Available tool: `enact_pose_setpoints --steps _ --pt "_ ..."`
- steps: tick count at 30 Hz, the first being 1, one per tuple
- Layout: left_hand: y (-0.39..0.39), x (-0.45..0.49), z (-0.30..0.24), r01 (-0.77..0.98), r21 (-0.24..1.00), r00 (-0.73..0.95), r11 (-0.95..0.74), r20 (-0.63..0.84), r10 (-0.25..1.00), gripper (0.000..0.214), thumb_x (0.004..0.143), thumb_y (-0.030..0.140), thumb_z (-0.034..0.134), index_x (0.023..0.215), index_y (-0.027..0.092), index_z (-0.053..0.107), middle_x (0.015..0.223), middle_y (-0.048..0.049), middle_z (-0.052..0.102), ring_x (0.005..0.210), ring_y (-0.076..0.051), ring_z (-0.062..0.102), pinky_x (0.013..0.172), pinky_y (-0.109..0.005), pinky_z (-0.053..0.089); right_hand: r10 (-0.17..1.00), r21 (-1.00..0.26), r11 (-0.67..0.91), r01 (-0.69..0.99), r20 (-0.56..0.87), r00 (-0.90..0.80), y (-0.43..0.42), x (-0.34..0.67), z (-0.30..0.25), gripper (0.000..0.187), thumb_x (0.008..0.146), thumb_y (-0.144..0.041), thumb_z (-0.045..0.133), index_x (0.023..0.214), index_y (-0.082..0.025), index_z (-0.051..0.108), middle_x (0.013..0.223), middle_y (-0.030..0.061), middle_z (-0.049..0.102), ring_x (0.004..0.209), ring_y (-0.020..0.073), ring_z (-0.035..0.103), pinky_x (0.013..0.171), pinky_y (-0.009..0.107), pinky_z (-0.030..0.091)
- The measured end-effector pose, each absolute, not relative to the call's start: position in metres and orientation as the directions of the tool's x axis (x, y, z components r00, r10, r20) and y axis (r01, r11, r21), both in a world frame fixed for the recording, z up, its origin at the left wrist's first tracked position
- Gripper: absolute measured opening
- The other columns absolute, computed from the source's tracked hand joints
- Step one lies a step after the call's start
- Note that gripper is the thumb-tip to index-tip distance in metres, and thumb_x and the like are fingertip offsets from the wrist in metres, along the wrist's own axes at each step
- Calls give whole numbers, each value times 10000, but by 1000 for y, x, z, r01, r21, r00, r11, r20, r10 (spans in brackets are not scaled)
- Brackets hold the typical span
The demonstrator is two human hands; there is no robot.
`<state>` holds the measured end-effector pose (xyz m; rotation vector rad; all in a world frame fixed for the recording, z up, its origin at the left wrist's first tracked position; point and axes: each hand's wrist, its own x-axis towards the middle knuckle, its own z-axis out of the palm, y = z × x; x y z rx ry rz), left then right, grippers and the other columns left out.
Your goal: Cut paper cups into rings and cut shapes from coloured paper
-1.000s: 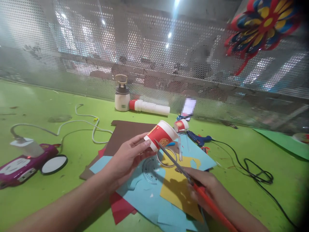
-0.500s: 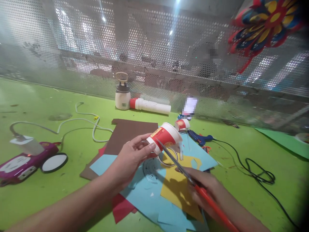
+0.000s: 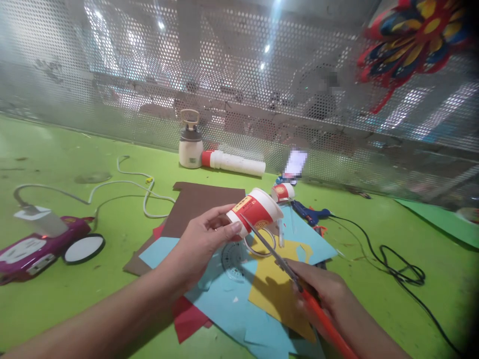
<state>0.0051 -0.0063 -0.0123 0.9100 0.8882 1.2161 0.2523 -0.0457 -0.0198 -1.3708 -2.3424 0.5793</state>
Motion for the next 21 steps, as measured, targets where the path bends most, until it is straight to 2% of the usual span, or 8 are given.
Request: enact_pose_setpoints --steps 3,7,10,13,17,21 --pt "-5 4 -13 -395 910 141 128 -78 987 472 709 285 794 1151 174 668 1004 -97 711 929 -223 658 857 -364 518 879 -520 454 724 129 -459 -45 250 -18 424 792 -139 496 1181 -188 658 771 7 647 661 170 572 616 255 458" --pt "-1 2 -15 -449 885 181 122 -44 982 400 768 315 742 1135 171 672 1098 -116 702 932 -224 661 837 -362 530 887 -540 432 722 110 -449 -45 247 -17 444 760 -90 493 1145 -215 675 815 2 666 717 180 594 659 258 466" --pt "1 2 -14 -446 886 144 127 -69 987 459 748 288 763 1170 156 637 1095 -130 696 911 -228 665 826 -380 539 892 -550 424 719 120 -435 -46 245 -17 464 752 -65 495 1153 -217 672 760 -14 641 661 163 568 623 244 437" --pt "1 3 -13 -411 902 104 135 -101 989 539 724 261 784 1216 135 602 1090 -140 688 894 -222 667 827 -374 536 908 -588 381 714 91 -410 -45 244 -18 401 811 -93 484 1144 -220 668 800 -7 643 704 173 576 654 257 435" --pt "-2 4 -14 -350 929 179 119 -59 982 454 764 302 752 1170 125 652 1120 -147 685 942 -230 652 860 -366 517 928 -608 313 730 33 -370 -42 244 -19 292 845 -137 459 1027 -196 680 748 -3 609 665 177 548 607 266 417" --pt "-1 1 -14 -348 926 242 147 -63 968 418 781 304 739 1159 135 676 1082 -131 703 933 -212 643 861 -352 512 913 -595 333 732 9 -408 -42 247 -15 336 840 -140 469 1115 -226 642 880 20 650 775 206 579 699 305 439"
